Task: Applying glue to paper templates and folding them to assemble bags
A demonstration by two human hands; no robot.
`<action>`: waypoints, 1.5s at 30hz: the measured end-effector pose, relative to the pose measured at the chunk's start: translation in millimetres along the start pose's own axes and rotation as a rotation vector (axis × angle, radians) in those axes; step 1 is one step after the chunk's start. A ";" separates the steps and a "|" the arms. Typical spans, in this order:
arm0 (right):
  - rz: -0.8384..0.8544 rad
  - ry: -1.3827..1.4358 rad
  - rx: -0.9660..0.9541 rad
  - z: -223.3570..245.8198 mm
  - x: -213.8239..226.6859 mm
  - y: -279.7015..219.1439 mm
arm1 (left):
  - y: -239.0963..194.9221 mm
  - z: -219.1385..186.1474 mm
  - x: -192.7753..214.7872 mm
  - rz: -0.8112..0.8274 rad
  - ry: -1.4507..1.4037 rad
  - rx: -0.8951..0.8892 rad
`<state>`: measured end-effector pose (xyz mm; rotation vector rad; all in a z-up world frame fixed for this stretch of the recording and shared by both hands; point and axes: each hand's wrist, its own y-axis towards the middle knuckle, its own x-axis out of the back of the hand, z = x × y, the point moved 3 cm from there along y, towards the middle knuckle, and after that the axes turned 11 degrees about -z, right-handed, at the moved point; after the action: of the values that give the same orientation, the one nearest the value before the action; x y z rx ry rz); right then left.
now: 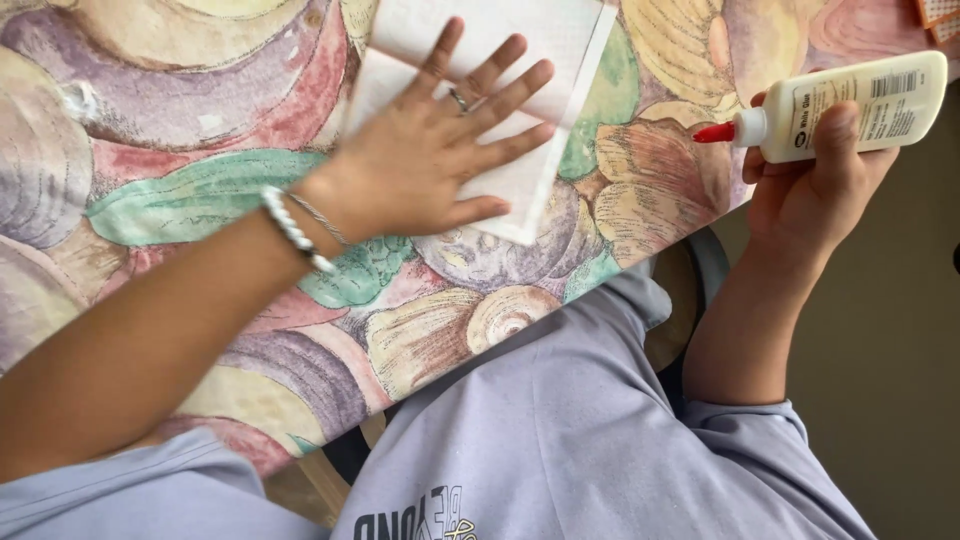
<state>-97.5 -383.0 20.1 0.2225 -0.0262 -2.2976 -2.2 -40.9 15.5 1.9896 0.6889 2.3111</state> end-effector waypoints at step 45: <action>0.381 -0.139 0.363 -18.9 -73.9 -129.2 | -23.5 -49.2 18.4 0.047 -0.312 0.365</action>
<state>-140.7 -240.5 1.1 0.2210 -0.5159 -1.9096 -58.5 -29.8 20.3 2.4648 1.1068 1.9346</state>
